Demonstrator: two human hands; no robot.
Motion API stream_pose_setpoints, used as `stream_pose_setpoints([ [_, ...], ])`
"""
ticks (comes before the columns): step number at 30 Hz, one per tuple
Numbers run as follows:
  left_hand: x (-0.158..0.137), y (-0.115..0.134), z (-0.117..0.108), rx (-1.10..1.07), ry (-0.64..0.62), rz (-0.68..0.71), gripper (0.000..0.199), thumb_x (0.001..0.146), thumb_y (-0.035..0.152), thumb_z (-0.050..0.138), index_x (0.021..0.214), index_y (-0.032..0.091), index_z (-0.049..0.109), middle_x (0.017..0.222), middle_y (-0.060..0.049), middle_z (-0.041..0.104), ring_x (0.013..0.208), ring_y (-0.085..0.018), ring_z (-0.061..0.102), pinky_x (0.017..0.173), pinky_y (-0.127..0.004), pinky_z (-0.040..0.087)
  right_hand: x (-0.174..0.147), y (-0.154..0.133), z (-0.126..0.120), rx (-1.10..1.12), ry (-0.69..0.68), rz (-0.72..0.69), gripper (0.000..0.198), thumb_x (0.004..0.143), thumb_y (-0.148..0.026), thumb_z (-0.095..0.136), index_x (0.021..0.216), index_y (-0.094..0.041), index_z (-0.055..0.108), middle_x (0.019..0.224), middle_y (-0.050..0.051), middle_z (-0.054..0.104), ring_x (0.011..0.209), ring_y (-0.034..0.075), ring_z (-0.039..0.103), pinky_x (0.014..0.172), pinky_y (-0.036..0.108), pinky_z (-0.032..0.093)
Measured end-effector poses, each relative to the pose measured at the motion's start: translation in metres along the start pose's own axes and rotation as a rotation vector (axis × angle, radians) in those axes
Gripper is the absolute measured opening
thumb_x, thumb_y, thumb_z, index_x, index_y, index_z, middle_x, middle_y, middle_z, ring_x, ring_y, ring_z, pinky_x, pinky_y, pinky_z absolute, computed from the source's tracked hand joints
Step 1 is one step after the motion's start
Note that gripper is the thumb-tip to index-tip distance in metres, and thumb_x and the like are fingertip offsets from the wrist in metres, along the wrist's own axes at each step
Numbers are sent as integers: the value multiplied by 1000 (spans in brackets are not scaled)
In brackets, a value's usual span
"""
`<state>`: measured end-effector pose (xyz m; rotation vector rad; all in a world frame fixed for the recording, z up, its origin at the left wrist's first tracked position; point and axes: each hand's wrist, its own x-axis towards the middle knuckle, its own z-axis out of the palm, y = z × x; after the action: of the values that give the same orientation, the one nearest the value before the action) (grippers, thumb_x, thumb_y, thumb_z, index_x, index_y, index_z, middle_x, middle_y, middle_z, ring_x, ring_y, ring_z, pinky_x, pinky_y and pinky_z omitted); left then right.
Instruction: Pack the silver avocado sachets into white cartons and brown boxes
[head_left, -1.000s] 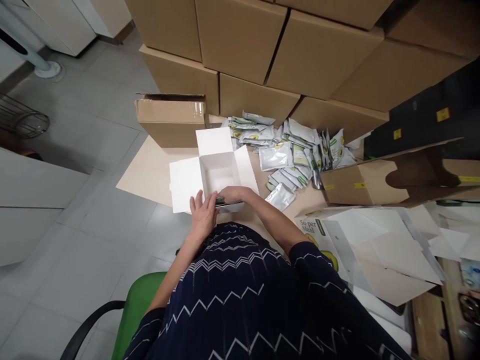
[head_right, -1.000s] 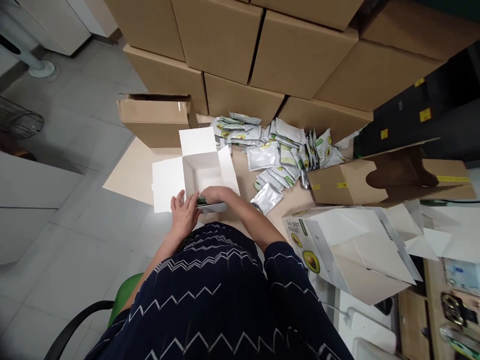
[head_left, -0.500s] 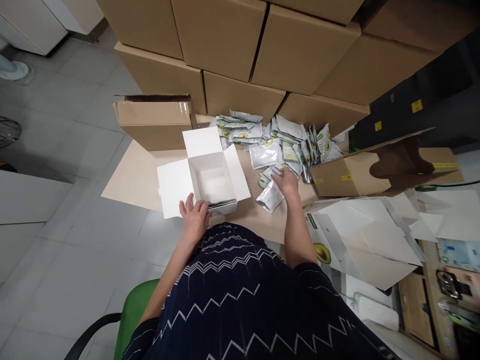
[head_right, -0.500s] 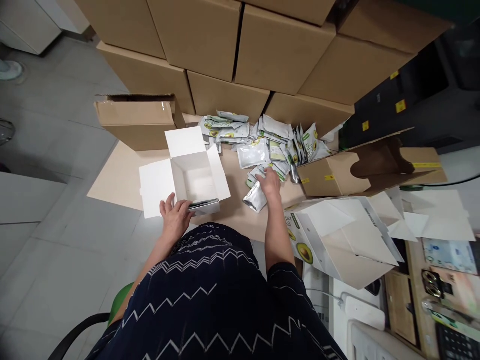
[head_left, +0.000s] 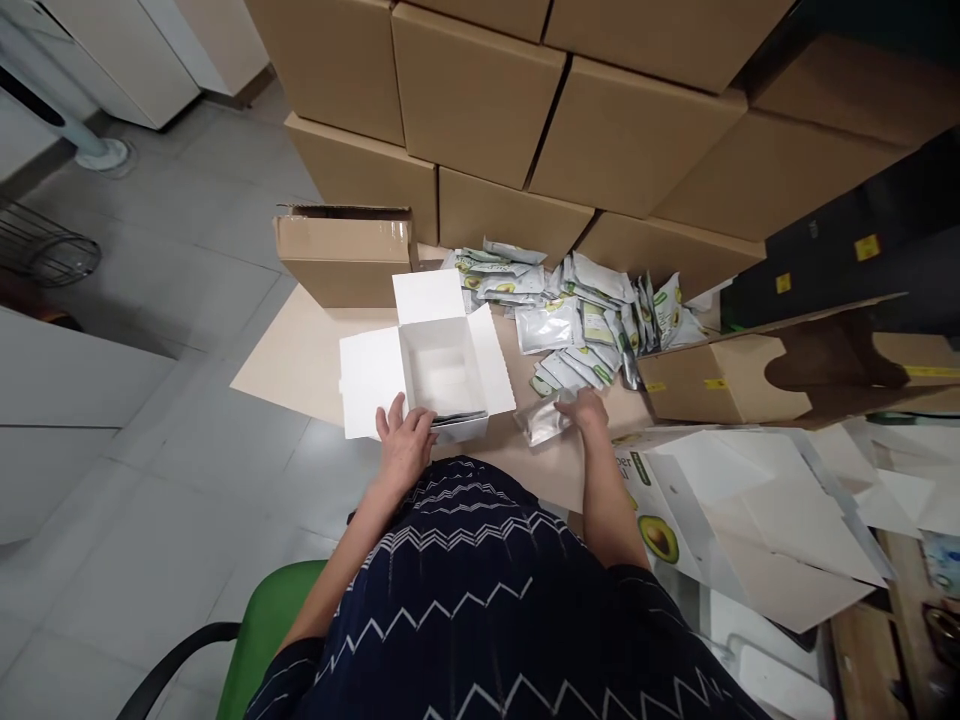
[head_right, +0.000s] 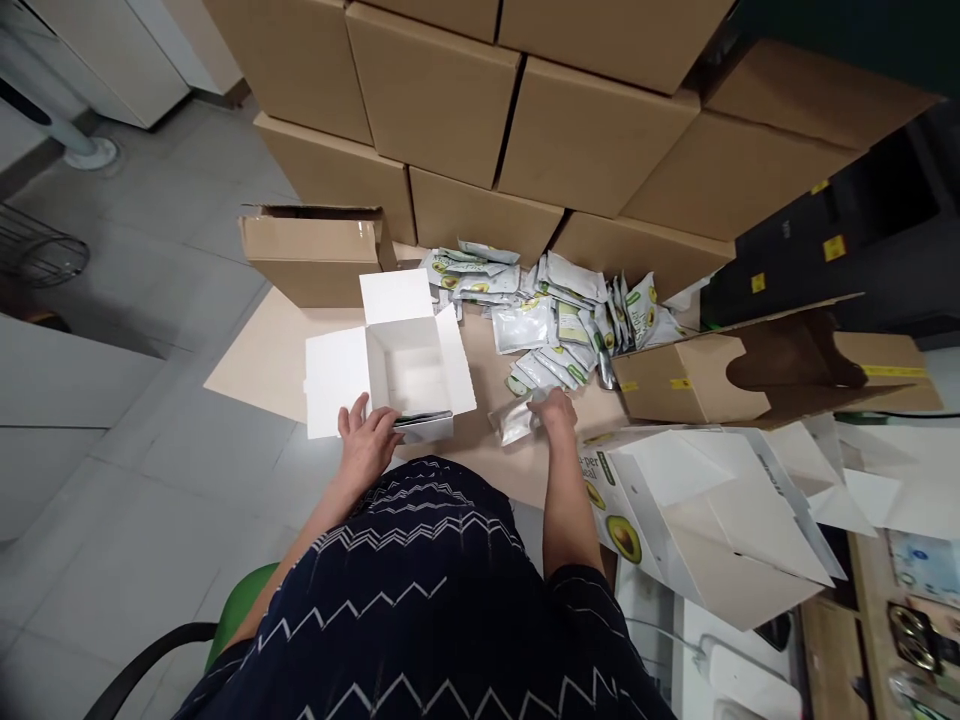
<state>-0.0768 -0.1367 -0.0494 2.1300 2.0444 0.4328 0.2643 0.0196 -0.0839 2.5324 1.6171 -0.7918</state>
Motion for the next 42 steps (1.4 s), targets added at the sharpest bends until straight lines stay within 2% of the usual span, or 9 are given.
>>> stream_pose_setpoints([
  [2, 0, -1, 1, -2, 1, 2, 28, 91, 22, 58, 119, 24, 65, 121, -12, 69, 144, -44, 34, 112, -73, 22, 0, 2, -12, 25, -70, -145, 30, 70, -52, 70, 76, -23, 67, 83, 18, 71, 83, 33, 70, 71, 43, 53],
  [4, -1, -2, 3, -5, 1, 6, 28, 92, 23, 58, 118, 25, 66, 122, -12, 69, 144, -44, 34, 112, -74, 21, -2, 1, -28, 53, -51, -262, 19, 72, -41, 67, 71, -22, 64, 80, 14, 71, 76, 28, 68, 69, 39, 51],
  [8, -2, -4, 5, -21, 11, 15, 26, 92, 25, 58, 117, 27, 66, 122, -11, 69, 145, -44, 33, 113, -73, 21, -27, -15, -74, 183, 171, -446, 24, 82, -38, 56, 95, -20, 66, 86, 10, 70, 79, 24, 65, 73, 36, 50],
  [11, -2, -3, 4, -28, 15, 7, 26, 91, 23, 59, 116, 27, 67, 121, -11, 69, 145, -43, 33, 113, -73, 21, -63, -46, -107, 484, 401, -680, 37, 90, -47, 51, 112, -20, 63, 90, 7, 69, 83, 23, 65, 75, 37, 52],
  [14, -2, -2, 3, -23, 17, 9, 26, 91, 23, 59, 116, 26, 67, 121, -12, 69, 145, -43, 33, 113, -73, 21, -99, -88, -120, 655, 370, -882, 37, 93, -45, 50, 121, -24, 61, 99, 8, 69, 89, 22, 65, 77, 38, 52],
  [19, -2, -2, 3, -1, 9, 18, 28, 92, 25, 58, 119, 25, 65, 122, -12, 68, 145, -43, 34, 113, -73, 21, -124, -154, -86, 275, -171, -1053, 35, 98, -25, 45, 127, -25, 63, 103, 4, 72, 88, 19, 65, 76, 31, 49],
  [23, -3, -1, 3, 1, 0, 8, 31, 91, 24, 60, 121, 24, 65, 123, -13, 68, 145, -42, 33, 114, -73, 21, -118, -189, -44, -111, -405, -1068, 34, 97, -16, 44, 125, -21, 64, 114, 7, 72, 99, 20, 64, 80, 27, 43],
  [34, -3, 0, 4, 2, 1, 0, 33, 92, 25, 58, 124, 24, 64, 125, -13, 67, 146, -42, 32, 114, -72, 20, -96, -203, 22, -396, -630, -1099, 34, 90, -14, 47, 116, -17, 69, 120, 8, 72, 101, 20, 65, 72, 23, 39],
  [42, -1, 5, -4, 65, -6, -8, 45, 89, 24, 58, 134, 17, 56, 144, -21, 53, 145, -44, 33, 113, -71, 25, -101, -196, 28, -432, -637, -1117, 37, 103, -31, 35, 117, -14, 65, 117, 14, 72, 101, 22, 67, 74, 26, 42],
])
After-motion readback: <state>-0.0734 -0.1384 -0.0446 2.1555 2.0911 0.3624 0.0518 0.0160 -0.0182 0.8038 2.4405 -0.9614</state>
